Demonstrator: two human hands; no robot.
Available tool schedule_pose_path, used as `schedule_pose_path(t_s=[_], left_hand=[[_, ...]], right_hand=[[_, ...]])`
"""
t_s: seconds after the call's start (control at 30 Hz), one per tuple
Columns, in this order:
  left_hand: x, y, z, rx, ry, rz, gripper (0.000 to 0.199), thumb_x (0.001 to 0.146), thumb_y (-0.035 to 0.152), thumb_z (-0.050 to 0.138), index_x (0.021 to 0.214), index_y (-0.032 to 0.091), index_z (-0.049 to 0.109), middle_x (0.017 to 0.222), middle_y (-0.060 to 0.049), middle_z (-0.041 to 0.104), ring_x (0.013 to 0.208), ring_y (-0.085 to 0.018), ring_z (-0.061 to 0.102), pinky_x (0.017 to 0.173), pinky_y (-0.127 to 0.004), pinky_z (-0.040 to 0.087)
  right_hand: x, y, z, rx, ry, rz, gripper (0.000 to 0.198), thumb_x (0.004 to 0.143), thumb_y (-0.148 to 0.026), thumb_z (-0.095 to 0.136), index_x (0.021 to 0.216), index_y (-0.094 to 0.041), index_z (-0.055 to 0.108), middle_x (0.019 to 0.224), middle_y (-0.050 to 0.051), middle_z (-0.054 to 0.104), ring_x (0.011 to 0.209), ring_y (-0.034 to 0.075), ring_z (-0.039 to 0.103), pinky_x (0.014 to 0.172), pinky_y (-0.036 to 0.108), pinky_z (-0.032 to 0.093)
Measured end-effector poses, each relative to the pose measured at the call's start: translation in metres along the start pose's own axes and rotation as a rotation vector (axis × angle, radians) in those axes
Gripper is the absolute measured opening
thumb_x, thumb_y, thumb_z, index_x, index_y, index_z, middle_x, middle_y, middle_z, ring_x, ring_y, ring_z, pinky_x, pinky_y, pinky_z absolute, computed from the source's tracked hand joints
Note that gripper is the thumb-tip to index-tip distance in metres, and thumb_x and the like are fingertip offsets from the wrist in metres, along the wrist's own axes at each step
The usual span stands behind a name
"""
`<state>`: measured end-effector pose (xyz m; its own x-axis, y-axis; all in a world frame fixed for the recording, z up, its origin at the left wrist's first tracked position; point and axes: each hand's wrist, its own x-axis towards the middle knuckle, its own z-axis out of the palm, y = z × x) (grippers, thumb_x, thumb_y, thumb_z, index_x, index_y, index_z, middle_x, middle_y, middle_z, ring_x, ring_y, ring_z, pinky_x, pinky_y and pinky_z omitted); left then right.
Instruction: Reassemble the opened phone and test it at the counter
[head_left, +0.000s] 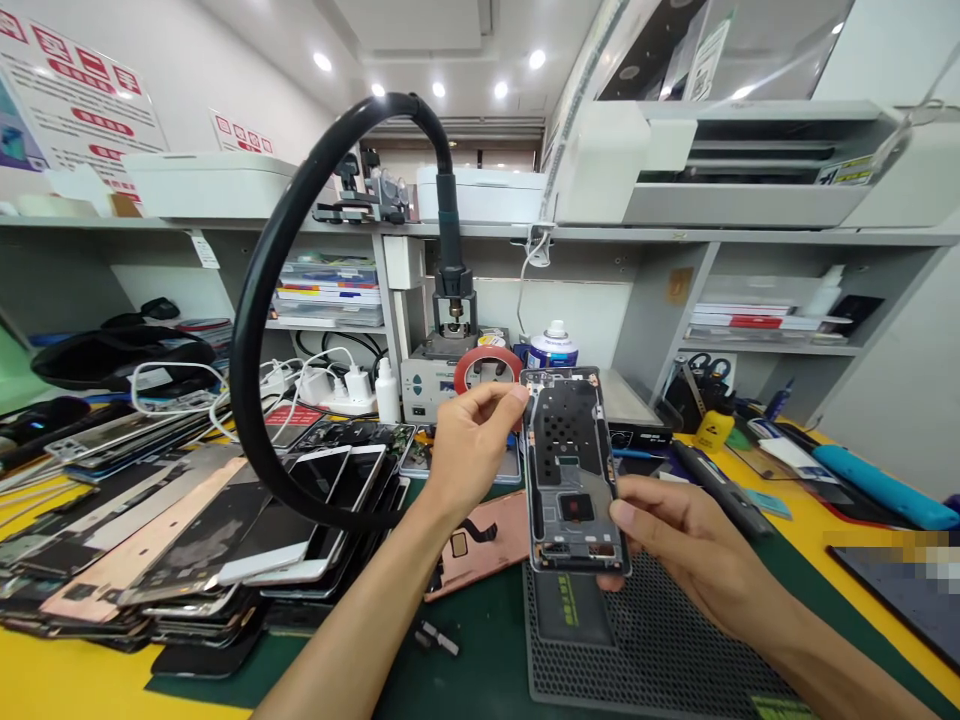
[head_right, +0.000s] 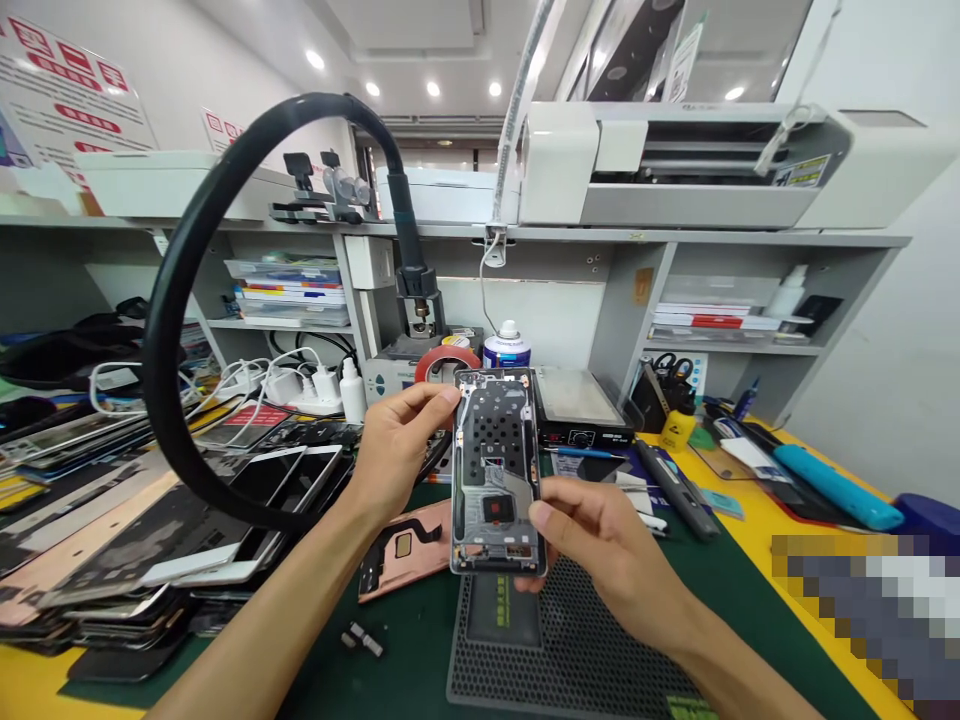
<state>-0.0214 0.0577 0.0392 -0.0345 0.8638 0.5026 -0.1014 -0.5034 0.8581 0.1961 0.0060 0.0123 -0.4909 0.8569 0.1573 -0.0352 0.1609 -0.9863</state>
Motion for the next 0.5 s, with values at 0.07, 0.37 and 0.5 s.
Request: schedule_pose_path(t_s=[0.07, 0.37, 0.5], left_hand=[[-0.001, 0.0, 0.0, -0.006, -0.028, -0.003, 0.022, 0.087, 0.04, 0.069, 0.085, 0.018, 0.074, 0.081, -0.005, 0.067, 0.076, -0.018, 0.056, 0.073, -0.032, 0.045], [-0.003, 0.006, 0.002, -0.028, -0.02, 0.004, 0.02, 0.086, 0.037, 0.072, 0.09, 0.018, 0.075, 0.083, -0.003, 0.066, 0.076, -0.015, 0.054, 0.074, -0.03, 0.042], [-0.004, 0.003, 0.004, -0.057, -0.01, 0.042, 0.016, 0.086, 0.034, 0.073, 0.087, 0.019, 0.075, 0.077, -0.001, 0.063, 0.072, -0.013, 0.051, 0.071, -0.028, 0.041]], right_hand=[[0.0, -0.001, 0.0, -0.013, 0.01, -0.017, 0.03, 0.097, -0.041, 0.06, 0.088, -0.014, 0.07, 0.073, 0.005, 0.068, 0.069, 0.021, 0.068, 0.066, 0.036, 0.06], [0.001, -0.01, 0.001, -0.101, 0.027, -0.056, 0.032, 0.097, -0.042, 0.059, 0.083, -0.014, 0.068, 0.075, 0.005, 0.069, 0.067, 0.02, 0.071, 0.065, 0.034, 0.059], [0.001, -0.011, 0.001, -0.097, 0.027, -0.077, 0.03, 0.095, -0.04, 0.062, 0.082, -0.014, 0.07, 0.073, 0.003, 0.069, 0.069, 0.02, 0.071, 0.065, 0.033, 0.059]])
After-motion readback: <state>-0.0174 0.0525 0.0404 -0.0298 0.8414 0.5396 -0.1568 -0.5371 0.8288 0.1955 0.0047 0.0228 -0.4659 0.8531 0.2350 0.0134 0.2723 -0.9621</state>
